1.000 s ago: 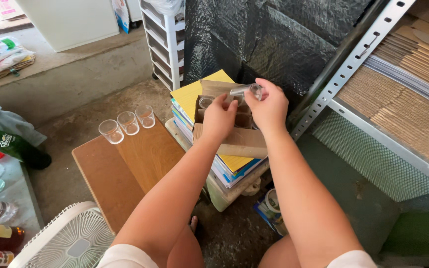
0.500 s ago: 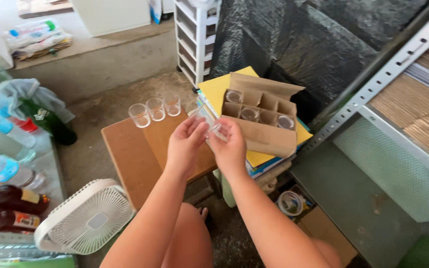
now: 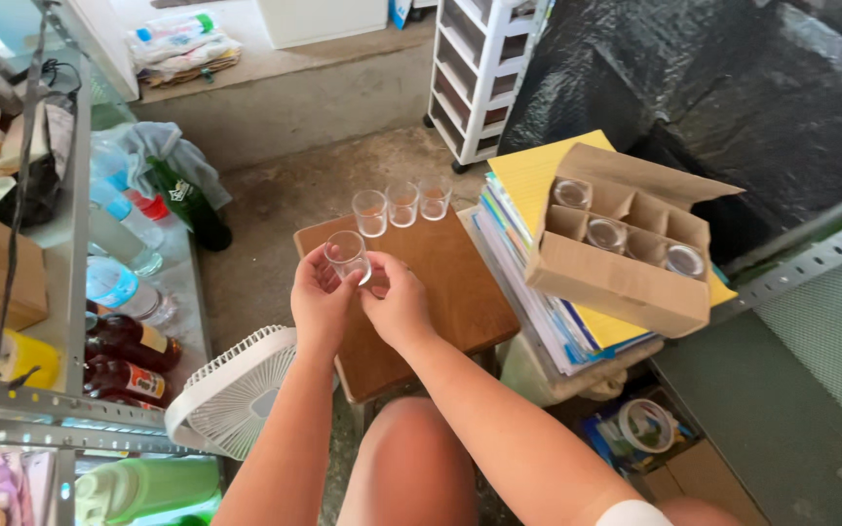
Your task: The person sits on the floor and opens a cardboard box containing small glass cups. They remove the cups one by one and place them on a small wooden stool next to them. After emptying the box, they close it and place it back on the floor.
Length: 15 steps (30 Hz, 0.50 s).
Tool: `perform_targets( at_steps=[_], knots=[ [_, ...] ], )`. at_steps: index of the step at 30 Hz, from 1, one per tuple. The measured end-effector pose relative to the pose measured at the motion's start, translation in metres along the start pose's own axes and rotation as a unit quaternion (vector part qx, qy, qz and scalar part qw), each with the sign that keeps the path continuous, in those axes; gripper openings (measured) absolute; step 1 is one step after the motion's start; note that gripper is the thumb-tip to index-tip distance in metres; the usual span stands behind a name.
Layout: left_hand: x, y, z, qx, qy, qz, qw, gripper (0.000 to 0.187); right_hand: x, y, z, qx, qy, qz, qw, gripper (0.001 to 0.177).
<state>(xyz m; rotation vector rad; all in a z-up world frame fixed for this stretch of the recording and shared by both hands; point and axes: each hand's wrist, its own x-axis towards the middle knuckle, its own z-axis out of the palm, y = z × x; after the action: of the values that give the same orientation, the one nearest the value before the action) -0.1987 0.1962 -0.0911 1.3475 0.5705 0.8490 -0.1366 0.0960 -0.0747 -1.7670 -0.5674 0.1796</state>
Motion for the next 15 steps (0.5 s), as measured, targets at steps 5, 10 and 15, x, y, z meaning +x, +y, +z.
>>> perform_targets(
  at_steps=[5,10,15],
  knots=[
    [0.030,-0.011,-0.012,0.036,0.025,0.000,0.999,0.070,0.018,-0.005,0.021,0.015,-0.075,0.049,0.996,0.065],
    [0.056,-0.021,-0.012,0.056,0.030,0.002,0.998,0.069,0.036,-0.003,0.034,0.030,-0.114,0.080,0.990,0.078],
    [0.066,-0.019,-0.005,0.135,0.042,0.024,0.990,0.065,0.039,-0.017,0.030,0.025,-0.136,0.112,0.984,0.079]
  ],
)
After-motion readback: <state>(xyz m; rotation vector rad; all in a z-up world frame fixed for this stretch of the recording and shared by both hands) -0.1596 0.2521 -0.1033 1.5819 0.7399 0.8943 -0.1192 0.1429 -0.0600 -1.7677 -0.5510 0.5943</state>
